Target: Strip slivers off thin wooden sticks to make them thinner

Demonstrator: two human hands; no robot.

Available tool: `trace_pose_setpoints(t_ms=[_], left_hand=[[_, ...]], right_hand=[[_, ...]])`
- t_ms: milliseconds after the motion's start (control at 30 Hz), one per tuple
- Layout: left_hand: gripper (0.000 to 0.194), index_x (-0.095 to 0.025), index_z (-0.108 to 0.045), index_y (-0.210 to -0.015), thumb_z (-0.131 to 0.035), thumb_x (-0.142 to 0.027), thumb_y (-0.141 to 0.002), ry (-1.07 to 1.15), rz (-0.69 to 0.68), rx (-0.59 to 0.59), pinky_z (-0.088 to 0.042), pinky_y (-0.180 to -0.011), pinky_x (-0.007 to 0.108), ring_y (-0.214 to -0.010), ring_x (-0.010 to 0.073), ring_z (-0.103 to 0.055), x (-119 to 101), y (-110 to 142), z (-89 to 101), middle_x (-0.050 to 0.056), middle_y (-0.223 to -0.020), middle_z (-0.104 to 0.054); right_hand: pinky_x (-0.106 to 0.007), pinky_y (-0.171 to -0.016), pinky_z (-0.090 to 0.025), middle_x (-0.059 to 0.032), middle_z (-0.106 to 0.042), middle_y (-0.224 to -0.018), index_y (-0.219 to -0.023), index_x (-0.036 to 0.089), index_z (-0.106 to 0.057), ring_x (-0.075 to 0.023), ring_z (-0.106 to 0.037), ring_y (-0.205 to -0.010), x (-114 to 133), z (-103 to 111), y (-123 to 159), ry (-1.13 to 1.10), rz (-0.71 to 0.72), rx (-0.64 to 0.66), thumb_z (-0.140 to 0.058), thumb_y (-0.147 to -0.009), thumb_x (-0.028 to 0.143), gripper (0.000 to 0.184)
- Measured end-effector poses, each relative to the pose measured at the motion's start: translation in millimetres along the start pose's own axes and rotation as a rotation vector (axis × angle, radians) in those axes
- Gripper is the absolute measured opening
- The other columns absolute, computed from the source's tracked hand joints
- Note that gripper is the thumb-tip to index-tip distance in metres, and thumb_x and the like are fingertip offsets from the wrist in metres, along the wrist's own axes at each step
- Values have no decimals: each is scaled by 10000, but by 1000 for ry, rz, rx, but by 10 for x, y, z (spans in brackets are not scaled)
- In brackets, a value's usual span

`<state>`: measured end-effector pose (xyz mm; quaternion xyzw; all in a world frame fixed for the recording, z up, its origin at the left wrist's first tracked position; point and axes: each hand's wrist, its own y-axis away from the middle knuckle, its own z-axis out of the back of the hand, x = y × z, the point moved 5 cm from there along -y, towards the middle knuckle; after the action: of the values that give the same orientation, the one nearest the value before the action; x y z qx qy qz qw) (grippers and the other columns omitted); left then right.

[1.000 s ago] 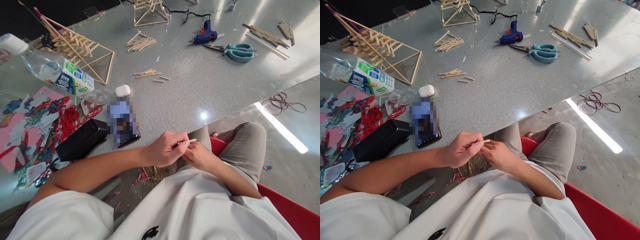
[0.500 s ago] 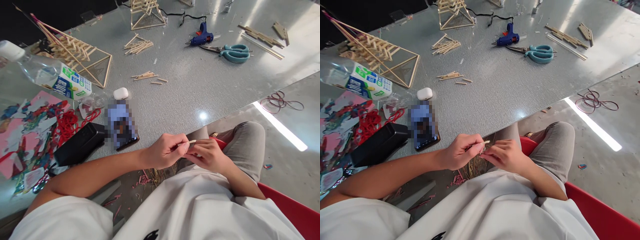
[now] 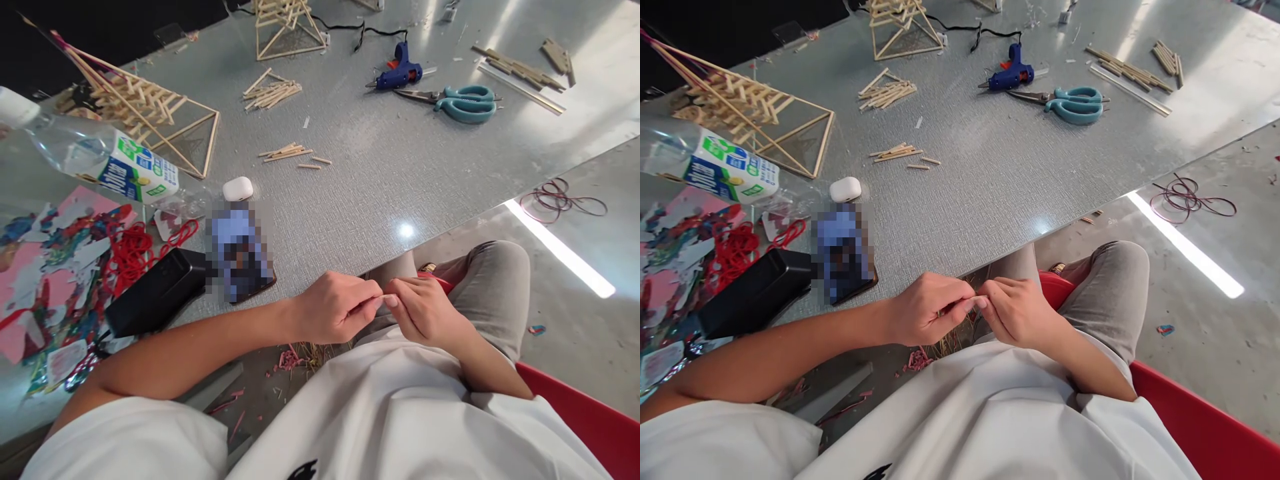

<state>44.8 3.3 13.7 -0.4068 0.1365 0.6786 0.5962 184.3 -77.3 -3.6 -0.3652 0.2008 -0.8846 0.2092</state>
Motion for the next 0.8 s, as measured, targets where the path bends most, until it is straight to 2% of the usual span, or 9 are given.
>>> trace_pose_setpoints(t_ms=[167, 333, 500, 667, 800], left_hand=[[292, -219, -482, -792, -503, -155, -1076, 59, 27, 16, -352, -546, 250, -525, 104, -442, 4, 6, 21, -70, -622, -466], [265, -211, -509, -841, -446, -181, -1097, 144, 65, 53, -366, -546, 236, -532, 96, -430, 12, -10, 62, -72, -649, -470], [274, -220, -467, -829, -422, -191, -1099, 188, 81, 52, -340, -536, 235, -529, 94, -386, 15, -24, 82, -78, -647, -432], [271, -218, -481, -833, -438, -202, -1100, 157, 91, 71, -369, -557, 234, -539, 96, -426, 20, -5, 67, -75, -646, -455], [231, -208, -526, -895, -446, -194, -1111, 135, 92, 85, -391, -572, 233, -553, 98, -472, 10, -12, 54, -69, -665, -509]], right_hand=[[-292, -556, -334, 29, -557, -685, -949, 233, -501, -150, -488, -555, -23, 11, 41, 43, 10, 53, -316, -1192, 239, 305], [-276, -548, -349, 35, -562, -702, -979, 237, -493, -142, -447, -542, -66, -36, 53, -224, 45, 89, -292, -1171, 227, 278], [-274, -533, -317, 45, -520, -735, -968, 249, -460, -125, -384, -534, -94, -12, 38, -337, -10, 38, -264, -1221, 338, 333], [-264, -517, -287, 65, -442, -723, -957, 257, -417, -114, -331, -522, -88, -19, 40, -315, -23, 30, -290, -1221, 309, 297], [-263, -530, -295, 64, -453, -720, -970, 261, -406, -125, -346, -539, -80, -41, 63, -225, 8, 24, -340, -1183, 222, 227]])
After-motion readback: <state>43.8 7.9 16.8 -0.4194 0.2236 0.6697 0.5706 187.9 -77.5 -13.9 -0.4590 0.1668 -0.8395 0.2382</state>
